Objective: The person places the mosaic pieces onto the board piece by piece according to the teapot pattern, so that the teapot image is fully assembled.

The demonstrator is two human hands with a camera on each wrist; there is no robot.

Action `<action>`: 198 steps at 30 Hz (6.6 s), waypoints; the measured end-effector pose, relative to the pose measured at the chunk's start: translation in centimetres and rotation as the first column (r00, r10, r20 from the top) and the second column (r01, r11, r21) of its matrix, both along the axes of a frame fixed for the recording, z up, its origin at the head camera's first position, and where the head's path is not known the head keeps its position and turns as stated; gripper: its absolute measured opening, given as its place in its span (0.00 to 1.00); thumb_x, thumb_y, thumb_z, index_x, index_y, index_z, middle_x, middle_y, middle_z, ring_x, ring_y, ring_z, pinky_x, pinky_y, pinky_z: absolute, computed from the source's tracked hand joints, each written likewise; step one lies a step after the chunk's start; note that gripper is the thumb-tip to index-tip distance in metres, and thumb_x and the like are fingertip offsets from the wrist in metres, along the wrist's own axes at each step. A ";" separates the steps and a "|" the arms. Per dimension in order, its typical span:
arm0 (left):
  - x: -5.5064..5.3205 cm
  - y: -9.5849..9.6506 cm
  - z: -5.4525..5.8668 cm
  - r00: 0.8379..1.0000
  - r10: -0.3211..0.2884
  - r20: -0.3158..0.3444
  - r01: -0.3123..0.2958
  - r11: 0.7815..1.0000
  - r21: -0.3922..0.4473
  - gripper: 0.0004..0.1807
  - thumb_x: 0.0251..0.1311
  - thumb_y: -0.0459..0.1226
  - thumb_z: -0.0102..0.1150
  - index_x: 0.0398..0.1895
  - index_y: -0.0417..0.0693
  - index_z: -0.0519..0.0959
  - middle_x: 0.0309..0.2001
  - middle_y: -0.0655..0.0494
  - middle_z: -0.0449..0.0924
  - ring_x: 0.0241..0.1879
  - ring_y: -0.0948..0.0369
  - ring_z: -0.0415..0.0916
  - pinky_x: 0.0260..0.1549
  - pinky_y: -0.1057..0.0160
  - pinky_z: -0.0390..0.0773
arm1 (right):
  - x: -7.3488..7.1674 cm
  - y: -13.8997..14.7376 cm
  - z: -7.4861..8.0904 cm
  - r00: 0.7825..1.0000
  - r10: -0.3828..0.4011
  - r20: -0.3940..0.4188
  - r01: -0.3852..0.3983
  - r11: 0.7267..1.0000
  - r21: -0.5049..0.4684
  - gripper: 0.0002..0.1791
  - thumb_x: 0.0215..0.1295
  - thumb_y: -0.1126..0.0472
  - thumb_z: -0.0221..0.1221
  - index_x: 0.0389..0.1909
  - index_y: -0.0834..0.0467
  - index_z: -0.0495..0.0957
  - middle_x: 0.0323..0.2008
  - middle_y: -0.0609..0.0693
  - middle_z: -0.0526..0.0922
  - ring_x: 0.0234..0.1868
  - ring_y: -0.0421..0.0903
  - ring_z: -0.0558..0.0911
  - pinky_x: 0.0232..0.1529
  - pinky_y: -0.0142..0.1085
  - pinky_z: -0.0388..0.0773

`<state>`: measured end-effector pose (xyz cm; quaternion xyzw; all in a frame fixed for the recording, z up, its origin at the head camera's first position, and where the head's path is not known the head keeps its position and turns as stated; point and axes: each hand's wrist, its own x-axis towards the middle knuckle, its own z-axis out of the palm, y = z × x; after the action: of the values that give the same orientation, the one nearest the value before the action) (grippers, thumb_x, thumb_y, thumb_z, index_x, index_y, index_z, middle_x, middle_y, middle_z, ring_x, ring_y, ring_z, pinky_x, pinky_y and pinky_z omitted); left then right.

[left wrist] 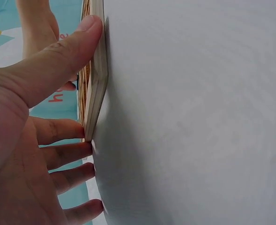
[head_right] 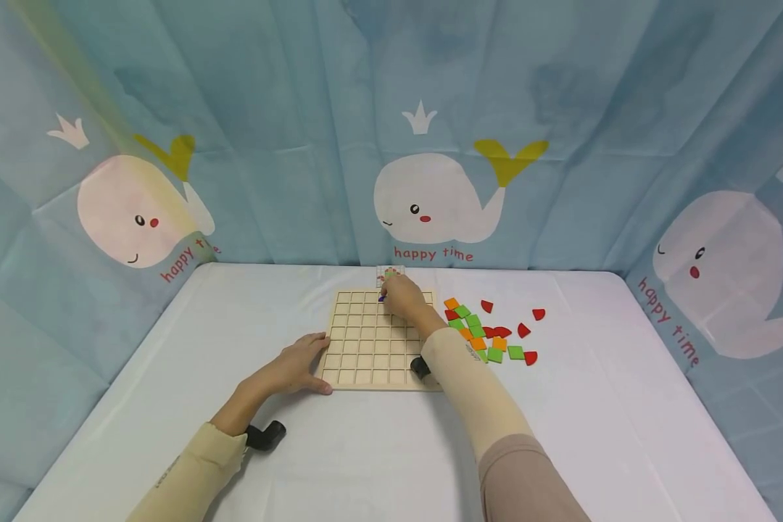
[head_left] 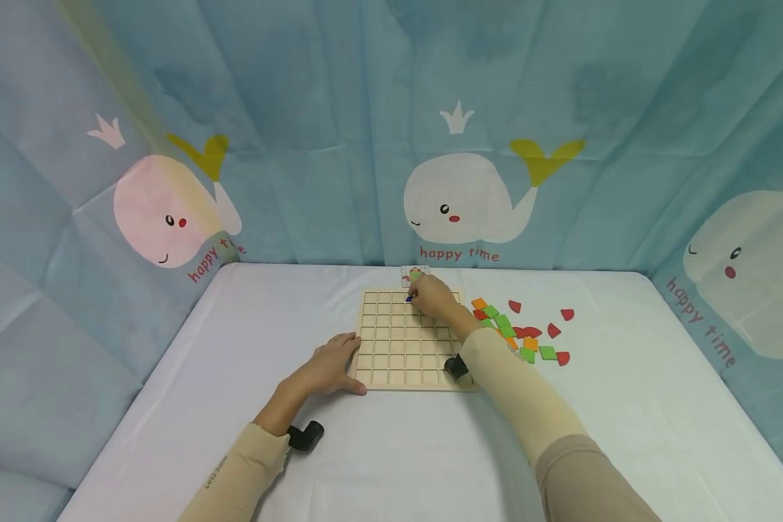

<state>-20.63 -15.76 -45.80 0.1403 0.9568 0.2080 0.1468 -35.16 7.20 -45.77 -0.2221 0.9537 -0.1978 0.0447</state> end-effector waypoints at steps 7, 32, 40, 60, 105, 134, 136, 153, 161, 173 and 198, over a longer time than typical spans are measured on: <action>0.0 0.1 -0.2 1.000 -0.007 0.003 0.007 1.000 -0.004 0.55 0.43 0.48 0.77 0.72 0.36 0.59 0.75 0.40 0.55 0.75 0.43 0.50 0.69 0.38 0.55 | 0.3 1.1 0.6 1.000 0.016 -0.007 -0.016 1.000 -0.003 0.12 0.68 0.65 0.56 0.47 0.62 0.84 0.47 0.56 0.85 0.50 0.52 0.82 0.53 0.44 0.80; -0.2 0.1 0.0 1.000 -0.001 -0.007 0.001 1.000 -0.019 0.55 0.43 0.48 0.78 0.72 0.35 0.59 0.74 0.39 0.56 0.75 0.43 0.51 0.69 0.39 0.57 | 2.1 11.9 4.0 0.992 -0.125 0.022 0.126 0.991 -0.039 0.16 0.67 0.59 0.59 0.52 0.63 0.81 0.45 0.59 0.81 0.46 0.54 0.77 0.51 0.48 0.78; -0.3 0.0 -0.3 1.000 -0.008 -0.002 0.008 1.000 -0.026 0.55 0.43 0.49 0.77 0.72 0.35 0.59 0.74 0.38 0.55 0.75 0.42 0.51 0.69 0.38 0.57 | 2.2 17.0 3.8 0.964 -0.250 0.089 0.254 0.966 -0.038 0.18 0.69 0.58 0.58 0.55 0.64 0.78 0.47 0.62 0.79 0.45 0.55 0.76 0.49 0.49 0.80; -0.2 0.1 -0.3 0.999 -0.031 -0.011 0.031 0.999 -0.020 0.55 0.43 0.50 0.77 0.72 0.35 0.59 0.74 0.38 0.56 0.74 0.42 0.52 0.69 0.39 0.58 | 2.1 19.3 0.5 0.967 -0.184 0.178 0.176 0.982 0.063 0.24 0.58 0.78 0.49 0.53 0.60 0.81 0.62 0.64 0.74 0.65 0.64 0.68 0.69 0.60 0.61; -0.4 0.3 0.2 1.000 -0.011 -0.022 0.011 1.000 -0.026 0.56 0.41 0.49 0.79 0.71 0.35 0.61 0.73 0.38 0.58 0.73 0.42 0.54 0.67 0.38 0.60 | 1.7 18.8 1.9 0.944 -0.256 0.207 0.246 0.966 0.074 0.18 0.64 0.62 0.60 0.54 0.63 0.79 0.50 0.62 0.80 0.49 0.57 0.76 0.60 0.54 0.74; -0.2 -1.0 -0.2 1.000 -0.007 0.020 0.006 0.999 0.036 0.58 0.42 0.48 0.77 0.74 0.36 0.55 0.75 0.40 0.54 0.76 0.42 0.49 0.71 0.37 0.53 | 2.0 13.5 2.9 0.996 -0.069 0.052 0.072 0.996 -0.059 0.18 0.62 0.60 0.65 0.50 0.64 0.81 0.43 0.59 0.82 0.42 0.53 0.77 0.49 0.48 0.78; -0.2 -1.0 -0.2 1.000 -0.002 0.020 0.001 0.999 0.034 0.58 0.42 0.48 0.77 0.74 0.36 0.56 0.75 0.41 0.54 0.76 0.42 0.49 0.71 0.38 0.53 | 1.9 13.0 3.0 0.996 -0.065 0.059 0.070 0.995 -0.074 0.17 0.61 0.60 0.65 0.49 0.64 0.82 0.43 0.58 0.83 0.42 0.53 0.77 0.48 0.47 0.78; -0.3 -0.8 -0.2 1.000 0.002 0.000 -0.002 1.000 0.012 0.56 0.40 0.48 0.79 0.73 0.38 0.60 0.74 0.43 0.58 0.75 0.43 0.52 0.69 0.37 0.56 | 1.3 7.7 2.9 0.999 0.050 0.019 -0.048 0.997 -0.065 0.15 0.63 0.63 0.63 0.49 0.62 0.83 0.43 0.57 0.82 0.48 0.56 0.80 0.51 0.47 0.78; -0.2 -0.8 -0.2 1.000 -0.009 -0.014 0.009 1.000 0.011 0.56 0.40 0.48 0.79 0.72 0.38 0.61 0.74 0.42 0.59 0.74 0.43 0.53 0.68 0.38 0.58 | 1.0 5.4 3.0 0.994 0.107 -0.004 -0.107 0.994 -0.033 0.15 0.63 0.63 0.63 0.50 0.62 0.83 0.42 0.55 0.82 0.44 0.51 0.80 0.47 0.44 0.79; -0.1 -0.6 0.1 1.000 0.009 -0.002 -0.009 1.000 0.011 0.55 0.41 0.47 0.78 0.72 0.37 0.60 0.74 0.42 0.58 0.74 0.43 0.53 0.68 0.38 0.58 | 0.7 2.3 2.3 0.986 0.159 -0.048 -0.160 0.987 -0.021 0.11 0.62 0.64 0.64 0.45 0.61 0.85 0.42 0.54 0.84 0.45 0.51 0.80 0.48 0.43 0.79; -0.1 -0.5 0.0 1.000 0.008 -0.006 -0.008 1.000 0.009 0.55 0.41 0.48 0.78 0.72 0.39 0.61 0.74 0.43 0.58 0.74 0.44 0.54 0.68 0.38 0.59 | 1.1 -1.3 0.5 0.976 0.217 -0.018 -0.216 0.975 0.047 0.12 0.64 0.64 0.60 0.48 0.59 0.84 0.47 0.55 0.82 0.49 0.50 0.79 0.50 0.43 0.79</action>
<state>-20.77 -16.23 -45.80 0.1378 0.9569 0.2123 0.1425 -34.11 5.86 -45.27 -0.3260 0.9284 -0.1680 0.0599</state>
